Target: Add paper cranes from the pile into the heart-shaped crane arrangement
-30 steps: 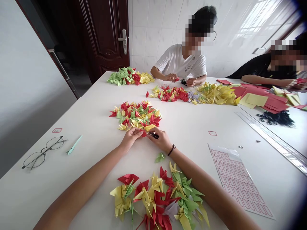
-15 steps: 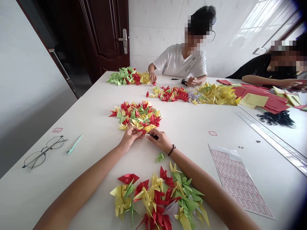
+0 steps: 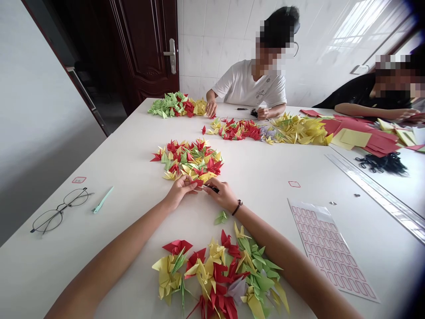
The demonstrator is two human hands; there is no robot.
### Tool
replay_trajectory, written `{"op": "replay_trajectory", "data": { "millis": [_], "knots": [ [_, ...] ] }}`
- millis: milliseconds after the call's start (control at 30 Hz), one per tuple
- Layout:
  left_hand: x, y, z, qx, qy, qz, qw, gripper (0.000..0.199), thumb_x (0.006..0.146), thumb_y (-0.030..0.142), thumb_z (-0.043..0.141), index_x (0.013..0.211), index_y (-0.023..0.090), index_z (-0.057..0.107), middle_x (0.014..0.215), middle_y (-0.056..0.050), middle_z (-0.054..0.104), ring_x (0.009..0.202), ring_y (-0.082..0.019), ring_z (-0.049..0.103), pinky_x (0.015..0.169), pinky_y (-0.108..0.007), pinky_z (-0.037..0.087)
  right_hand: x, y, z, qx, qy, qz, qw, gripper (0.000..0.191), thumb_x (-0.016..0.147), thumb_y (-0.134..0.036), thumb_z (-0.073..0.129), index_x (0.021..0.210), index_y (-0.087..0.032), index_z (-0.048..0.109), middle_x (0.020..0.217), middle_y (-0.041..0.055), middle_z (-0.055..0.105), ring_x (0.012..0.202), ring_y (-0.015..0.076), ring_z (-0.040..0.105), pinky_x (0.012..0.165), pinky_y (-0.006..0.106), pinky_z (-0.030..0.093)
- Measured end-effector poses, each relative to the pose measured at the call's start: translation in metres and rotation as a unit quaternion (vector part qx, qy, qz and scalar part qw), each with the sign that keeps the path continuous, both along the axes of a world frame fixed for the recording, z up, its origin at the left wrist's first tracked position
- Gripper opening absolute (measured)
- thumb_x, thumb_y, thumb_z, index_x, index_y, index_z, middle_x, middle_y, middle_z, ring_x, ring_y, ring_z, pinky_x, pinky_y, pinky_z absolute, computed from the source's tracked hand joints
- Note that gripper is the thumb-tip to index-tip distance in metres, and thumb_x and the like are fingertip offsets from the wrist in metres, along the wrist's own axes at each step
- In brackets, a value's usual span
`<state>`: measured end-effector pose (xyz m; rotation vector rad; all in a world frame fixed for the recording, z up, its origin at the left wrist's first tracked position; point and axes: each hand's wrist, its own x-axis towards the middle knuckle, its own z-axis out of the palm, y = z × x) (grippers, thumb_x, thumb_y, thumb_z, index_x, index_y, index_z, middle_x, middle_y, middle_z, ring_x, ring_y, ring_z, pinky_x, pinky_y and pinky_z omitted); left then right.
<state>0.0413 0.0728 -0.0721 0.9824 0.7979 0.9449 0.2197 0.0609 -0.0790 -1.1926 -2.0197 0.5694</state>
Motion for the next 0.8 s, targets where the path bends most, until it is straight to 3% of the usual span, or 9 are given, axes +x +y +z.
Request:
{"op": "replay_trajectory", "data": {
  "millis": [800],
  "knots": [
    [-0.0017, 0.0005, -0.0015, 0.027, 0.023, -0.014, 0.999, 0.032, 0.062, 0.027, 0.071, 0.073, 0.017, 0.043, 0.075, 0.001, 0.064, 0.077, -0.018, 0.064, 0.069, -0.029, 0.045, -0.0002, -0.0010, -0.0001, 0.009, 0.012, 0.001, 1.000, 0.018, 0.081, -0.035, 0.048, 0.082, -0.018, 0.054, 0.069, 0.0035, 0.062, 0.058, 0.0129, 0.054, 0.057, 0.024, 0.041]
  ]
}}
